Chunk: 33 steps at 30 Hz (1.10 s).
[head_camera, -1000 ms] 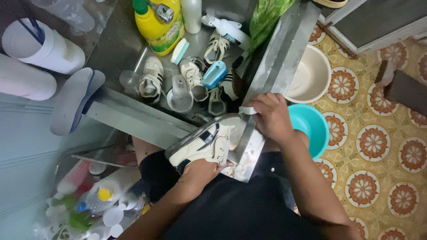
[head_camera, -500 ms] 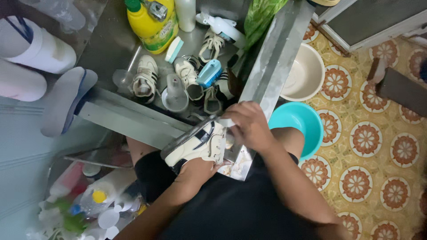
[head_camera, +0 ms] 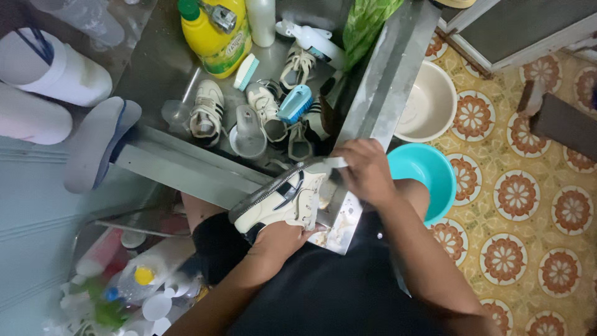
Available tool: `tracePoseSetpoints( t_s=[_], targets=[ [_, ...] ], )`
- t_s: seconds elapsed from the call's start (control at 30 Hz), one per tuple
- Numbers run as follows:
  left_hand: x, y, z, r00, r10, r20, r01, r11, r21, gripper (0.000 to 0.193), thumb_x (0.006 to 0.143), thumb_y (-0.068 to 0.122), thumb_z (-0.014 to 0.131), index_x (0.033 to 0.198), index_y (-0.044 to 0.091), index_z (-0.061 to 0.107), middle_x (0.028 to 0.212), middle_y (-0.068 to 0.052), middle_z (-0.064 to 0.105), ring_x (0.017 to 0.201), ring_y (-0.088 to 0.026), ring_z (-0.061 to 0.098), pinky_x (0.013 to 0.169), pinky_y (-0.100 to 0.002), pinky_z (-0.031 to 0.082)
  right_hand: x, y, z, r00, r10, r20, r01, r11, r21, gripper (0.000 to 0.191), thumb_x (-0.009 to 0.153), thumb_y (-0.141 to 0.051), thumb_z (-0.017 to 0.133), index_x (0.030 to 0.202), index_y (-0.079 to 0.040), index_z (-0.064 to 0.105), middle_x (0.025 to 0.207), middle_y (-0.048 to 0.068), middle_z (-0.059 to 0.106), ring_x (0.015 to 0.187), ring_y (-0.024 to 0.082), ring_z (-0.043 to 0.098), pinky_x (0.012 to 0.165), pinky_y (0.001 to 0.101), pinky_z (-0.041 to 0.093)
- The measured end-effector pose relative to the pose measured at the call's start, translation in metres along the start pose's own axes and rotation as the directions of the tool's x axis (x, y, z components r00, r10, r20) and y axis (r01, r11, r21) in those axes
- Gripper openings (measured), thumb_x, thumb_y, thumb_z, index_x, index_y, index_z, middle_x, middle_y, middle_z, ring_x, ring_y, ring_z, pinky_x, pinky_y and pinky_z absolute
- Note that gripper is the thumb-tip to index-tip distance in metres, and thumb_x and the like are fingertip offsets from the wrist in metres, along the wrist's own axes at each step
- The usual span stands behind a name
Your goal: The person sits at a stainless steel sink and cleans white sneakers. They hold each shoe and scrub the upper and midsole with a white sponge, then use a brush to scrub the shoe over the sink, working on the shoes one at a time.
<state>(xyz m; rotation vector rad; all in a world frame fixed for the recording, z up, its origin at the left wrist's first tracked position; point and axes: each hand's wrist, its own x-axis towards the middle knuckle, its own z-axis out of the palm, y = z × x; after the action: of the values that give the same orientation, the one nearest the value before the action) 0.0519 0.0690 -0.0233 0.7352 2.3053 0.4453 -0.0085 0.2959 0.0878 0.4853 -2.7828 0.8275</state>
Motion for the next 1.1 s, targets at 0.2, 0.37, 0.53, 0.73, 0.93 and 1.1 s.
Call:
tracePoseSetpoints(
  t_s=[0.2, 0.37, 0.53, 0.73, 0.93, 1.1],
  targets=[
    [0.001, -0.0017, 0.0024, 1.0, -0.017, -0.018, 0.017, 1.0, -0.016, 0.061, 0.099, 0.065, 0.044, 0.121, 0.013, 0.069, 0.094, -0.017, 0.074, 0.08, -0.039, 0.071, 0.075, -0.051, 0.057, -0.0018, 0.0005, 0.0025, 0.994, -0.087, -0.061, 0.091, 0.993, 0.079, 0.034, 0.07, -0.004, 0.075, 0.103, -0.009, 0.07, 0.107, 0.007, 0.07, 0.098, 0.029, 0.064, 0.088, 0.0424, 0.046],
    [-0.0018, -0.0005, -0.0011, 0.95, 0.134, -0.283, -0.154, 0.987, -0.05, 0.066, 0.097, 0.063, 0.048, 0.125, 0.007, 0.066, 0.096, -0.02, 0.074, 0.077, -0.039, 0.072, 0.069, -0.052, 0.057, -0.0031, -0.0014, 0.0035, 0.999, -0.018, -0.045, 0.02, 0.999, 0.035, 0.035, 0.067, -0.002, 0.074, 0.101, -0.009, 0.072, 0.103, 0.006, 0.071, 0.096, 0.03, 0.064, 0.082, 0.0432, 0.044],
    [-0.0026, 0.0025, -0.0066, 1.0, -0.006, -0.024, 0.005, 0.999, -0.04, 0.063, 0.099, 0.065, 0.045, 0.123, 0.011, 0.068, 0.093, -0.018, 0.074, 0.079, -0.038, 0.071, 0.072, -0.051, 0.057, -0.0029, -0.0004, 0.0046, 0.998, -0.047, -0.04, 0.047, 0.999, -0.002, 0.031, 0.067, -0.005, 0.076, 0.097, -0.008, 0.071, 0.104, 0.008, 0.07, 0.092, 0.031, 0.062, 0.08, 0.0444, 0.045],
    [-0.004, 0.0036, -0.007, 0.992, 0.066, -0.11, -0.066, 0.998, 0.01, 0.058, 0.099, 0.059, 0.047, 0.118, 0.009, 0.071, 0.086, -0.017, 0.074, 0.074, -0.037, 0.072, 0.068, -0.05, 0.057, -0.0016, 0.0016, 0.0015, 0.993, -0.112, -0.042, 0.114, 0.992, 0.052, 0.034, 0.069, -0.002, 0.074, 0.102, -0.01, 0.072, 0.106, 0.005, 0.07, 0.097, 0.028, 0.065, 0.085, 0.0423, 0.048],
    [-0.0023, 0.0022, -0.0049, 0.97, 0.1, -0.22, -0.098, 0.995, 0.021, 0.06, 0.098, 0.062, 0.051, 0.119, 0.009, 0.071, 0.093, -0.018, 0.074, 0.08, -0.037, 0.071, 0.074, -0.049, 0.056, 0.0014, 0.0005, -0.0022, 0.992, -0.12, -0.03, 0.12, 0.993, 0.002, 0.038, 0.063, -0.002, 0.074, 0.1, -0.009, 0.07, 0.107, 0.007, 0.07, 0.099, 0.03, 0.065, 0.086, 0.0437, 0.047],
    [-0.0042, 0.0006, 0.0006, 0.96, 0.116, -0.254, -0.119, 0.993, 0.004, 0.064, 0.096, 0.062, 0.05, 0.129, 0.008, 0.065, 0.105, -0.017, 0.073, 0.089, -0.037, 0.07, 0.081, -0.048, 0.055, 0.003, -0.0019, -0.0015, 0.998, -0.06, -0.028, 0.06, 0.998, 0.008, 0.035, 0.066, -0.002, 0.076, 0.1, -0.012, 0.072, 0.103, 0.004, 0.069, 0.097, 0.029, 0.064, 0.085, 0.0428, 0.047]
  ],
)
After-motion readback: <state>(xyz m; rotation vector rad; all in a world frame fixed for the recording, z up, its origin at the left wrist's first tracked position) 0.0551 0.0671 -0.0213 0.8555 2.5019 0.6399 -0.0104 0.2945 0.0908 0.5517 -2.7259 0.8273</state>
